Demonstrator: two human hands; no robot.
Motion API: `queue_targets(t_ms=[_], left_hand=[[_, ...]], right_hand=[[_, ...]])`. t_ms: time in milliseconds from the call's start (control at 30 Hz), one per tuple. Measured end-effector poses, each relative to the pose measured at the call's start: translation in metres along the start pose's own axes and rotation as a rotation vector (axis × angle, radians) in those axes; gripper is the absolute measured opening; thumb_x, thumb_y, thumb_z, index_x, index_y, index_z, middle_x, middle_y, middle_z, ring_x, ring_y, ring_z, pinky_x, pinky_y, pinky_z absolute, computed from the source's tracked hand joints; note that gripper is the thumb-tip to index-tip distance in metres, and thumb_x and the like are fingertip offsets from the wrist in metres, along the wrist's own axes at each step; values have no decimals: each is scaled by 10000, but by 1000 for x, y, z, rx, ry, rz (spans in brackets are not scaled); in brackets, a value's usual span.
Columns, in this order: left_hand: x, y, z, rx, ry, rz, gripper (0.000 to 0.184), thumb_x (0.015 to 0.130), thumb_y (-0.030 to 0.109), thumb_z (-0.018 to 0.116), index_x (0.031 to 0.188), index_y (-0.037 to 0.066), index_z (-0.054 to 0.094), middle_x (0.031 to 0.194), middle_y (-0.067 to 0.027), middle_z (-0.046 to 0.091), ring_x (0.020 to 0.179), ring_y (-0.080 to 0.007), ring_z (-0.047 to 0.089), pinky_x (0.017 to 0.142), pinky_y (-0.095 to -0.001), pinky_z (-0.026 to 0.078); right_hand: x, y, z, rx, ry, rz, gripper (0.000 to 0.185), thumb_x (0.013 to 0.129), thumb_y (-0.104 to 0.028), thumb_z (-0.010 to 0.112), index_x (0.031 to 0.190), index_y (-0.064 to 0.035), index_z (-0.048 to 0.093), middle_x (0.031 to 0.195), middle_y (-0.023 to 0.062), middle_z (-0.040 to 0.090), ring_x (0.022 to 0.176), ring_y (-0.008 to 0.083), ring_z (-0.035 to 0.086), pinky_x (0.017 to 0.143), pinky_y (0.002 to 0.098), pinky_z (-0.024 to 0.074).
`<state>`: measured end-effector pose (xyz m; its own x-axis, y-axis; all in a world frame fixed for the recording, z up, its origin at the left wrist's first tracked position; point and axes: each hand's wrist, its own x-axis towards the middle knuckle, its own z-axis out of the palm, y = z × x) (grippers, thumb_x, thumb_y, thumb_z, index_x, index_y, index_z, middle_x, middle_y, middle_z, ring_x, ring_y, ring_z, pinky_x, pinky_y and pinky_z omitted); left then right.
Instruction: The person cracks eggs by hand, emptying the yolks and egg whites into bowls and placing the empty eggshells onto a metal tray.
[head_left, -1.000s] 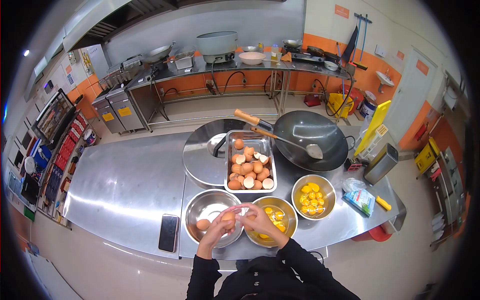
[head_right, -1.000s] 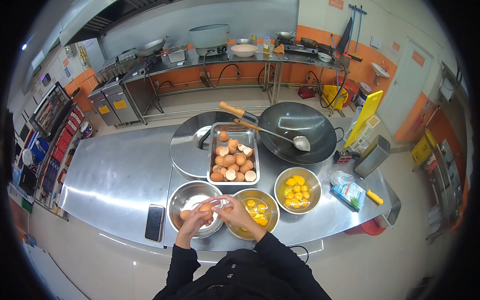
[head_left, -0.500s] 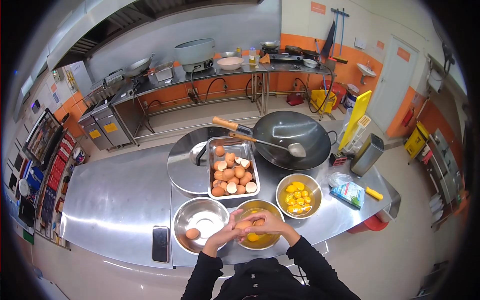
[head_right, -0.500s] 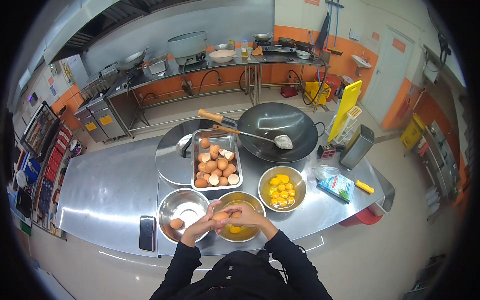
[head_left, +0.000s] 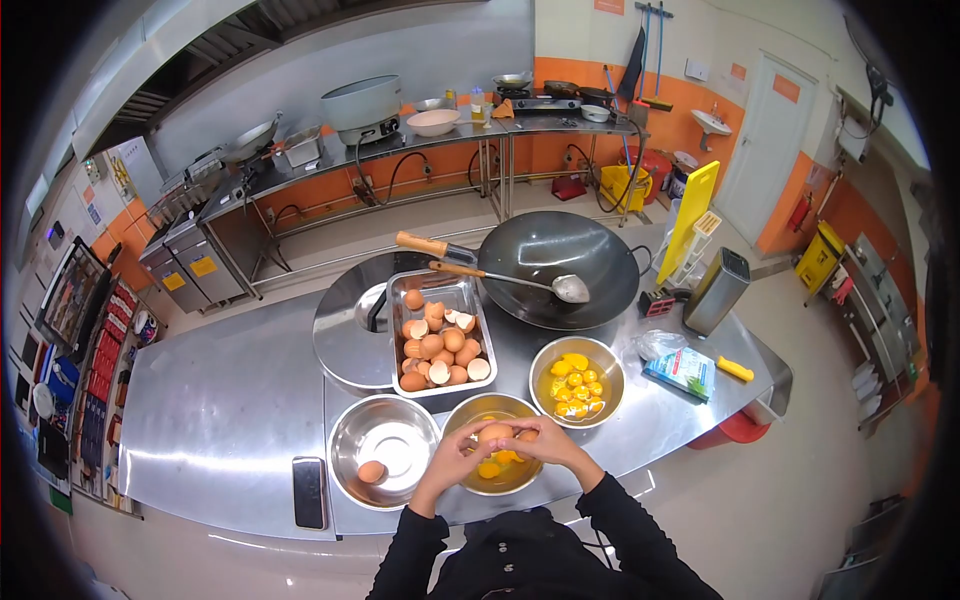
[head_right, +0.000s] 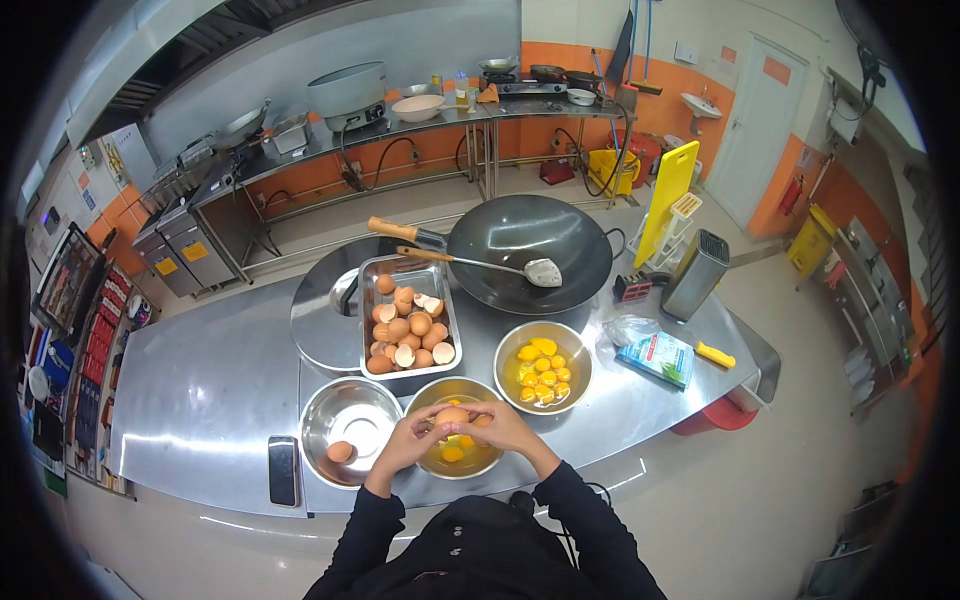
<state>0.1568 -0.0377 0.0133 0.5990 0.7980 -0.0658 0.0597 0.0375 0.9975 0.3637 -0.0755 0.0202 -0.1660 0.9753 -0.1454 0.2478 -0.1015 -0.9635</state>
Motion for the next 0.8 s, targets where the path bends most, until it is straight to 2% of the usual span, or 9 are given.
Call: queue_targets(t_ms=[100, 200, 300, 400, 600, 700, 800], left_hand=[[0, 1, 2, 61, 9, -36, 437, 888, 198, 669, 1276, 34, 555, 1058, -66, 647, 770, -97, 633, 706, -225, 510], [-1, 13, 7, 193, 49, -16, 412, 863, 173, 687, 1239, 37, 589, 1012, -69, 656, 762, -95, 647, 698, -227, 518], [1, 10, 10, 322, 112, 62, 409, 823, 183, 704, 1192, 26, 619, 1008, -125, 668, 727, -147, 674, 662, -247, 534], [4, 6, 12, 398, 169, 94, 422, 785, 178, 709, 1165, 13, 629, 1025, -162, 671, 716, -195, 692, 649, -275, 552], [5, 5, 16, 427, 231, 206, 429, 765, 154, 709, 1157, 2, 628, 1073, -176, 663, 757, -228, 703, 677, -299, 572], [6, 1, 15, 416, 255, 239, 429, 760, 144, 711, 1155, 0, 628, 1084, -179, 660, 772, -237, 704, 690, -298, 573], [5, 4, 10, 394, 225, 217, 429, 755, 134, 710, 1158, 8, 629, 1096, -172, 658, 800, -242, 702, 704, -299, 573]], right_hand=[[-6, -8, 0, -97, 18, -5, 433, 795, -314, 744, 1156, -86, 669, 901, 82, 700, 740, 100, 606, 725, 248, 498], [-7, -3, 3, -184, 94, -44, 450, 770, -328, 747, 1143, -86, 672, 920, 119, 709, 741, 150, 647, 734, 273, 508], [-7, 2, 10, -316, 188, -55, 474, 744, -337, 750, 1134, -81, 671, 931, 153, 704, 772, 217, 677, 744, 290, 515], [-5, 8, 14, -301, 254, -45, 498, 709, -416, 723, 1117, -132, 689, 883, 196, 684, 806, 344, 664, 731, 372, 528], [-4, 9, 22, -343, 334, -89, 496, 709, -395, 703, 1131, -136, 682, 898, 194, 685, 815, 347, 663, 760, 392, 529], [-5, 5, 21, -345, 320, -111, 472, 730, -282, 720, 1156, -88, 657, 994, 191, 682, 873, 324, 675, 784, 333, 521], [-4, 5, 17, -336, 314, -224, 493, 729, -264, 712, 1192, -110, 642, 1026, 185, 677, 890, 324, 667, 798, 335, 518]])
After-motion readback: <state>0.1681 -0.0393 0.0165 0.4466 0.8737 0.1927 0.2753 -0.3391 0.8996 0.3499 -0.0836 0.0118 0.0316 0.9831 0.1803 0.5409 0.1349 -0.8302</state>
